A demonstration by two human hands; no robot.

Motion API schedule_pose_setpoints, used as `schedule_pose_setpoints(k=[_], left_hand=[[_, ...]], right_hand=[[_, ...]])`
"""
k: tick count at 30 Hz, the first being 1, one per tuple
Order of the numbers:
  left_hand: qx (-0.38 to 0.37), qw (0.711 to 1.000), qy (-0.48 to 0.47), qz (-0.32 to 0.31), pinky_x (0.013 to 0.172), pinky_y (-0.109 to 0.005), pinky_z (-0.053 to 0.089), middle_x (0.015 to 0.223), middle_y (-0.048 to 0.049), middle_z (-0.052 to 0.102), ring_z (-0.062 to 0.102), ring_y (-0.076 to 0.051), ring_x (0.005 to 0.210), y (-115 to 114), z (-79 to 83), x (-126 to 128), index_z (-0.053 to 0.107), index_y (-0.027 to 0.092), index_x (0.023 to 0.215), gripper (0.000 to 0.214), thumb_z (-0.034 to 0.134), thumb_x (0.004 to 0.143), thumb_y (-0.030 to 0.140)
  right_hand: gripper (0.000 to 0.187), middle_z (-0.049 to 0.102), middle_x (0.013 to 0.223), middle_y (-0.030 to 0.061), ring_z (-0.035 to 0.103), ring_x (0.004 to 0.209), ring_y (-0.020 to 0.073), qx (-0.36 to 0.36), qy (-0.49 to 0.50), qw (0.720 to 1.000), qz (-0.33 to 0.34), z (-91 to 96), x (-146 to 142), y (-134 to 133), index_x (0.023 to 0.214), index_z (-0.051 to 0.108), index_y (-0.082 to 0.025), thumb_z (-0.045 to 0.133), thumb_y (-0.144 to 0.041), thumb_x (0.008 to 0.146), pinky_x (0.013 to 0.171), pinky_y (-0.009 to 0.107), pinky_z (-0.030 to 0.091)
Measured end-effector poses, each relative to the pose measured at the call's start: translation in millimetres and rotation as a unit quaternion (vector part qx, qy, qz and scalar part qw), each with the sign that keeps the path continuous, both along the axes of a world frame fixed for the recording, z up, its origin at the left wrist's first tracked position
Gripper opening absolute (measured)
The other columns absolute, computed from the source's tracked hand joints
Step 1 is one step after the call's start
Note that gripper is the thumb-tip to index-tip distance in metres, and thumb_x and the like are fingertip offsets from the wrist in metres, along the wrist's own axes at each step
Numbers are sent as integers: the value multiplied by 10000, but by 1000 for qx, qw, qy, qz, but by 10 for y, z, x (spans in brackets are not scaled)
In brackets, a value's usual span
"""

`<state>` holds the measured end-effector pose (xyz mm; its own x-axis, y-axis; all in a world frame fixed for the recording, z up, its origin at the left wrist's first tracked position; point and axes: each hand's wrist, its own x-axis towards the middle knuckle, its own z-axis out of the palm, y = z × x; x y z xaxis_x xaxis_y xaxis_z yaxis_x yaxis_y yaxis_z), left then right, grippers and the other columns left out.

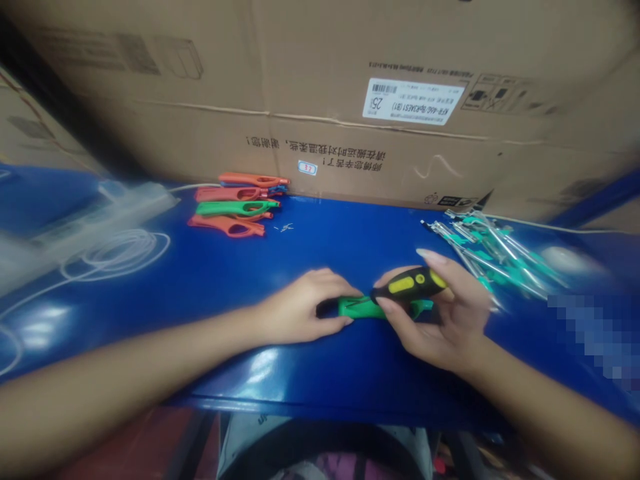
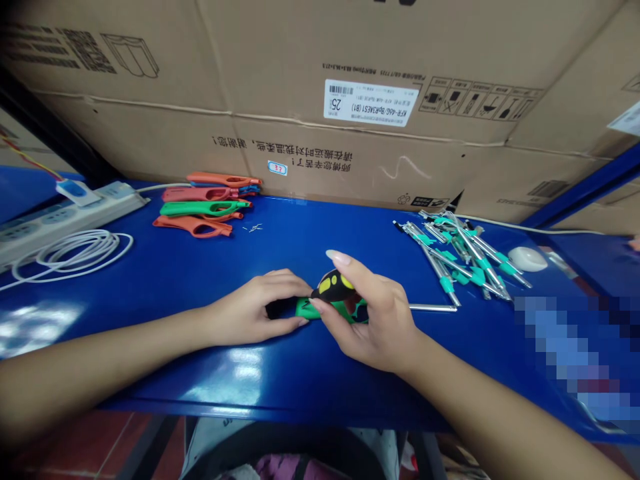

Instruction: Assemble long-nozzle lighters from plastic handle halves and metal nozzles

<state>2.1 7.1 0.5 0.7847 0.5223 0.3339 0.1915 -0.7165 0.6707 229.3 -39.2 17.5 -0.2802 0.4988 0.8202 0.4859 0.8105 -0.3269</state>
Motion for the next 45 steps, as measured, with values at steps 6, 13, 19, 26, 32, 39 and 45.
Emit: schedule_pose_setpoints(k=[6,13,19,26,32,39,45], left_hand=[[8,1000,7,14,944,-376,480,1070,-78,733,649,-212,1000,-1,-27,21,677,158,1146,289,724,883,268],[62,995,66,40,972,-426,494,1117,-119,697,613,-265,1069,-95,26,148,685,165,1182,284,648,924,276],[51,993,90,61,947,-439,520,1043,-107,696,641,-277,1012,-56,57,291,679,148,1176,350,727,841,241],[17,999,26,45,979,-422,506,1058,-83,675,622,-258,1055,27,-63,326,684,171,1128,315,729,833,271],[3,999,27,23,986,-406,490,1095,-86,666,609,-245,1057,34,-62,309,669,169,1183,353,718,855,289],[6,1000,26,7,1005,-408,470,1171,-82,664,597,-240,1078,48,-75,287,640,199,1248,404,705,861,294],[14,1000,14,7,1008,-388,468,1165,-88,680,599,-234,1090,50,-85,287,669,164,1204,368,715,859,284]], right_hand=[[766,650,1202,105,719,903,226,-113,-1,992,52,111,-39,-17,1541,281,-301,620,-99,885,635,344,624],[388,680,847,15,585,514,136,-17,-145,984,-100,424,-42,158,1187,556,-233,704,-388,863,482,266,450],[273,733,1048,51,653,683,126,-116,-170,977,48,718,-58,297,1248,587,-203,494,-246,995,669,256,529],[246,734,972,87,665,744,165,41,-110,993,-32,556,26,357,1087,698,-195,640,-383,938,656,283,529],[239,726,884,34,621,585,121,-83,-50,995,10,536,127,322,1161,673,-224,531,-329,1001,566,267,522],[316,748,975,81,698,762,171,55,-92,994,-19,457,126,307,1256,636,-190,463,-281,1009,680,311,572],[222,739,836,38,647,603,144,58,-61,994,-67,460,102,292,1050,705,-214,712,-361,884,550,267,533]])
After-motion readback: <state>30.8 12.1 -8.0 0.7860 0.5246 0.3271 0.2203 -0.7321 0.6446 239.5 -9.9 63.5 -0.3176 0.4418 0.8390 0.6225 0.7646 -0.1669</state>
